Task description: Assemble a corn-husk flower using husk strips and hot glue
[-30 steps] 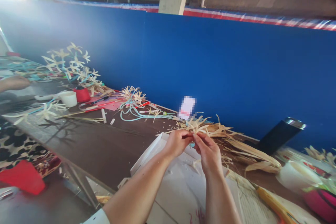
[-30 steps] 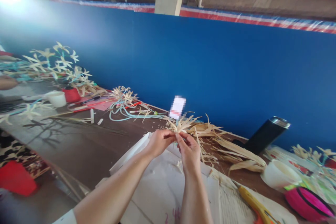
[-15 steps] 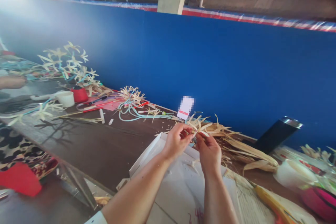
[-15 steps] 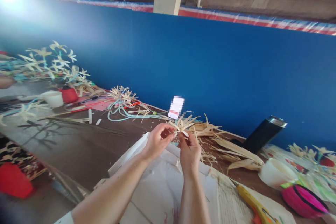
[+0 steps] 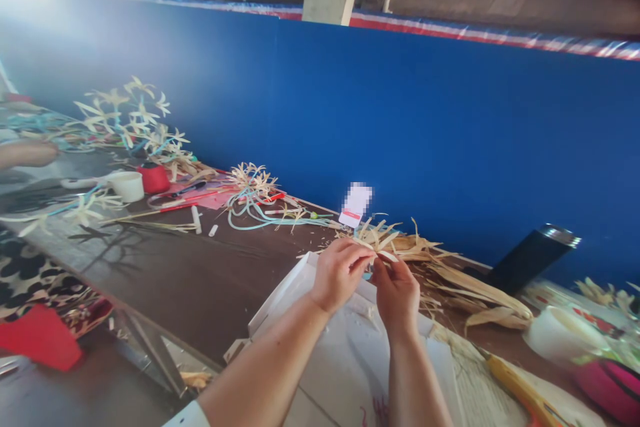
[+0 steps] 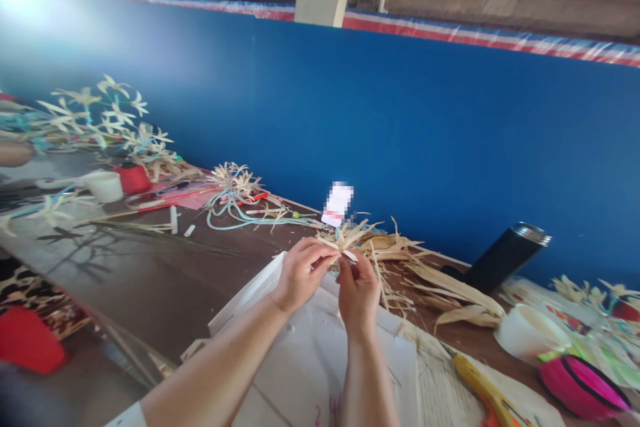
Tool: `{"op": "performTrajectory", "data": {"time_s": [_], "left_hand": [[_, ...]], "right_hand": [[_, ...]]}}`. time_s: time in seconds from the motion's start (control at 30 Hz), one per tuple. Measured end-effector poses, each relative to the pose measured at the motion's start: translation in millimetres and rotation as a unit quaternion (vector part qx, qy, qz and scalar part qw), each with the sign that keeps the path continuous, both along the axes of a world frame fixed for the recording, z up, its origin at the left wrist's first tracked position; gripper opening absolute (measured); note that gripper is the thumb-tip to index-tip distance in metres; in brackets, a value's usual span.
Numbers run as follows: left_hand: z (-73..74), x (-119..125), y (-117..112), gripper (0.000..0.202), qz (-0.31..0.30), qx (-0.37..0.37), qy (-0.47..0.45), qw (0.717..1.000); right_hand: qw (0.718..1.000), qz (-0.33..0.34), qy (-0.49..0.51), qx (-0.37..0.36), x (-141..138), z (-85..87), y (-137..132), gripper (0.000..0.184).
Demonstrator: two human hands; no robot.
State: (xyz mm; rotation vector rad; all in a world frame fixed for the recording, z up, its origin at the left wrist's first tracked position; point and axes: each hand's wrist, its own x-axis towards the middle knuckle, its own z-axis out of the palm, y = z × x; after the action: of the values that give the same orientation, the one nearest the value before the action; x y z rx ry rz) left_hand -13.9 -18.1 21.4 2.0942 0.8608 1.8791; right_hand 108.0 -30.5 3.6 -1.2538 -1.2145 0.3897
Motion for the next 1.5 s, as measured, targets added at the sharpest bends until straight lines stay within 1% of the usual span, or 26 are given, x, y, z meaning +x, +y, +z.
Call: {"op": "performTrajectory", "data": {"time_s": [0.1,0.2,0.4,0.7,0.9,1.1,1.33,1.5], "left_hand": [[-1.3,-1.1,0.3,0.013,0.040,0.029,0.021,0.999],[-1.4,-2.1,0.7,0.013,0.067,0.036,0.033,0.997],[-1.4,-2.8,1.7,0.014,0.078,0.028,0.047,0.995],[0.5,-7.6,2.3,0.016,0.116,0.047,0.085,0.989],[0.0,-10.7,2.7,0.017,0.123,0.060,0.124,0.983],[-0.5,-11.4,2.5,0.018,0.166,0.093,0.143,0.971],[-0.1,-10.3,2.0,0.017,0.167,0.096,0.149,0.970],[1.0,-12.1,1.5,0.015,0.162,0.095,0.142,0.972]], "right_hand": [[1.000,-0.004,-0.030,-0.001,-0.9,3.4,-2.5,0.031],[0.999,-0.010,-0.042,-0.001,-1.8,4.8,-3.4,0.028],[0.999,-0.008,-0.041,-0.006,-4.0,4.9,-3.4,0.028],[0.999,0.010,-0.041,-0.002,-3.6,3.3,-3.3,0.030],[0.995,-0.015,-0.101,0.006,-0.8,2.0,-3.3,0.024],[0.990,-0.017,-0.137,0.021,1.3,-0.8,-2.5,0.024],[0.988,-0.020,-0.152,0.024,1.5,-2.7,-1.3,0.024],[0.983,-0.018,-0.179,0.034,3.9,-3.5,-0.8,0.020]]}}
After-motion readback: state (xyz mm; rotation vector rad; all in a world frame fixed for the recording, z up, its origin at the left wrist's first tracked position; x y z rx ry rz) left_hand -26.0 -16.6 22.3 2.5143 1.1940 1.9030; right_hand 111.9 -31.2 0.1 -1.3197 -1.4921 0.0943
